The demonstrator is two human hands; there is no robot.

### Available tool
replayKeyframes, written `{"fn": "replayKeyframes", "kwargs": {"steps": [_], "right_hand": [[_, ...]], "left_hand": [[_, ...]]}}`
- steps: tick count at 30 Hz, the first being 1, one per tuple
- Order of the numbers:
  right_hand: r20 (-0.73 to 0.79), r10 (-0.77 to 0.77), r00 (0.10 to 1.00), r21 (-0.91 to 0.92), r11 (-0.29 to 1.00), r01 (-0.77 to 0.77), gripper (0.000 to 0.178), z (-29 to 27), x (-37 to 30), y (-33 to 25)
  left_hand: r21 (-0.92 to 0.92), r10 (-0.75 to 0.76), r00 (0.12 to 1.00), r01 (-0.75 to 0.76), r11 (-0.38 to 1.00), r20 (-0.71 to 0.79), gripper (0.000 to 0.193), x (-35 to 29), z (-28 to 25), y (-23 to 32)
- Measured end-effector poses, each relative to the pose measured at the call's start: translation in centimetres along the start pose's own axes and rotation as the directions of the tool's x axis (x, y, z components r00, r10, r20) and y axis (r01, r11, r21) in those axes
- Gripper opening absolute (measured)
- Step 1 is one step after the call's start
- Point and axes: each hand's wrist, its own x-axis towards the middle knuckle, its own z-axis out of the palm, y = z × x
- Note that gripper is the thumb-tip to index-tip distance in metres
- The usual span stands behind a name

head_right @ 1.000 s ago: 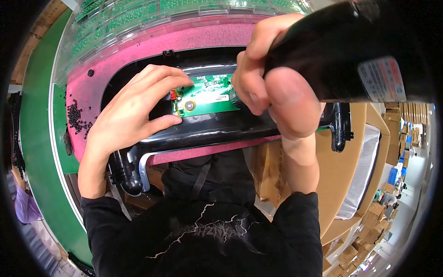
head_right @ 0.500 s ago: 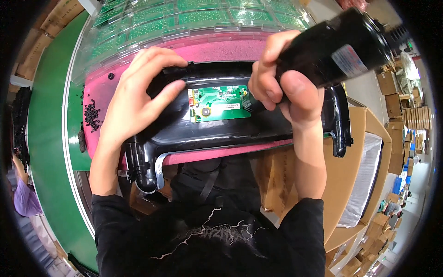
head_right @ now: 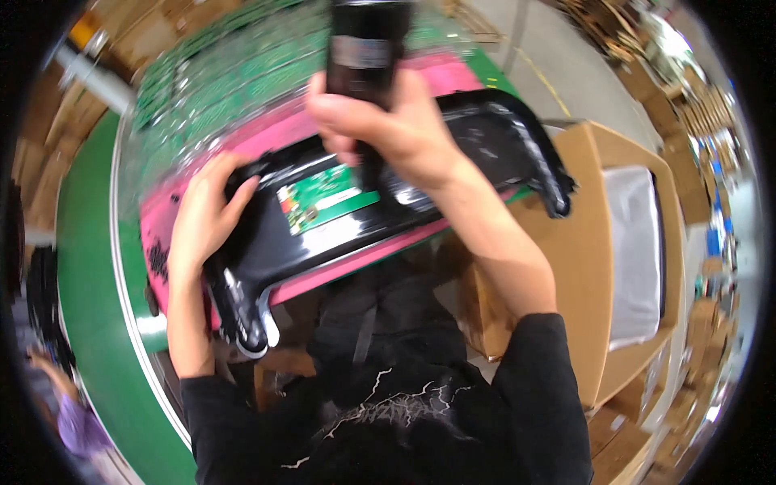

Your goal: Install circuit boards into plastic housings using an electric screwdriver on an assembly line.

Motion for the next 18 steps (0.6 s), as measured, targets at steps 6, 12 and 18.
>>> {"fn": "replayKeyframes", "kwargs": {"steps": [6,12,18], "right_hand": [[-0.554,0.296,0.778,0.412,0.91,-0.052,0.013,-1.0,1.6,0.9],[-0.37,-0.176,0.912,-0.091,0.984,0.153,0.028,1.5,-2.4,-3.9],[0.21,-0.662,0.72,-0.585,0.505,0.635,0.021,9.1,-6.3,-5.4]], "left_hand": [[0.009,-0.123,0.981,0.123,0.992,0.153,0.023,-1.2,-0.3,-0.5],[-0.057,-0.061,0.985,0.071,0.996,0.162,0.017,-0.8,0.1,-0.4],[-0.068,-0.056,0.98,0.07,0.995,0.189,0.019,-0.6,-1.4,0.5]]}}
